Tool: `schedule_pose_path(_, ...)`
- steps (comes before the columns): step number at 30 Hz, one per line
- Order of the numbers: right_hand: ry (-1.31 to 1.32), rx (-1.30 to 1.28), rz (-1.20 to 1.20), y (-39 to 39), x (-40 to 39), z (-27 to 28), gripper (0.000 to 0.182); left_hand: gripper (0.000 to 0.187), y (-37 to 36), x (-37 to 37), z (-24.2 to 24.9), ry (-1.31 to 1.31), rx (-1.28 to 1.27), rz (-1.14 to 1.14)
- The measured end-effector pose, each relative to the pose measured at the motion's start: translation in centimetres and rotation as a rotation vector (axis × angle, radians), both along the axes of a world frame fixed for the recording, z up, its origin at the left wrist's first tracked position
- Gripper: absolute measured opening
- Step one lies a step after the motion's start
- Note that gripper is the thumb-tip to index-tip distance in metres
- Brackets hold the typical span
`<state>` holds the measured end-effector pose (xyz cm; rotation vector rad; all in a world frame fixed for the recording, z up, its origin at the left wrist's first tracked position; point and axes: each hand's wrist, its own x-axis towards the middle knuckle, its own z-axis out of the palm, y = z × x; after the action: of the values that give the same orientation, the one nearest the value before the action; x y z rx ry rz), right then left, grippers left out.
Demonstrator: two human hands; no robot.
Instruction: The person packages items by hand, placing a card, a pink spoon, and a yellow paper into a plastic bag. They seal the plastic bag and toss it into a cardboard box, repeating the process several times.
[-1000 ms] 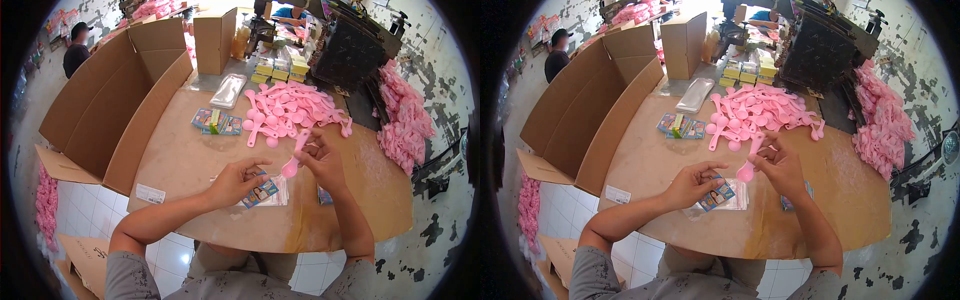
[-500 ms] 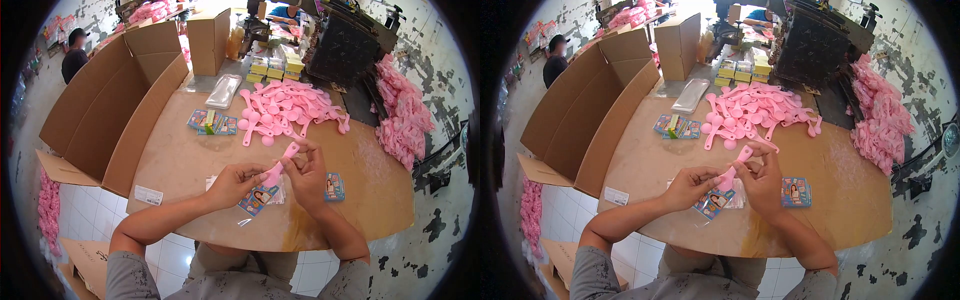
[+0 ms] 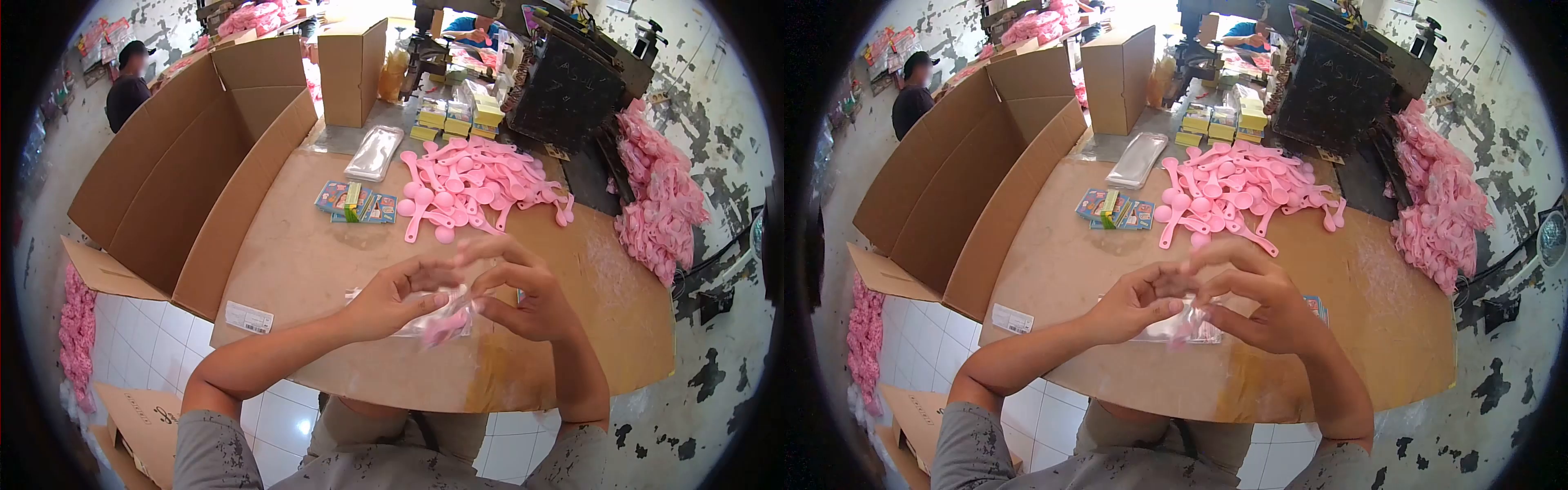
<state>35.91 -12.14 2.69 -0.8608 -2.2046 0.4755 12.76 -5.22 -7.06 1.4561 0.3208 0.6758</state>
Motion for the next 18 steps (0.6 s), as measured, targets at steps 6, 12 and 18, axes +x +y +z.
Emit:
schedule_pose_path(6,-0.114,0.020,-0.291,-1.6,-0.8,2.8,0.012,0.052,-1.0,-1.1,1.8,0.005,0.482,0.051)
schedule_pose_path(12,-0.050,-0.097,-0.325,-1.5,-2.3,2.2,0.014,0.038,-2.0,-0.2,2.2,-0.063,0.458,0.155)
schedule_pose_path(18,-0.038,-0.092,-0.312,-1.2,-2.6,1.4,0.015,0.032,-2.0,-0.5,2.2,-0.040,0.111,0.119)
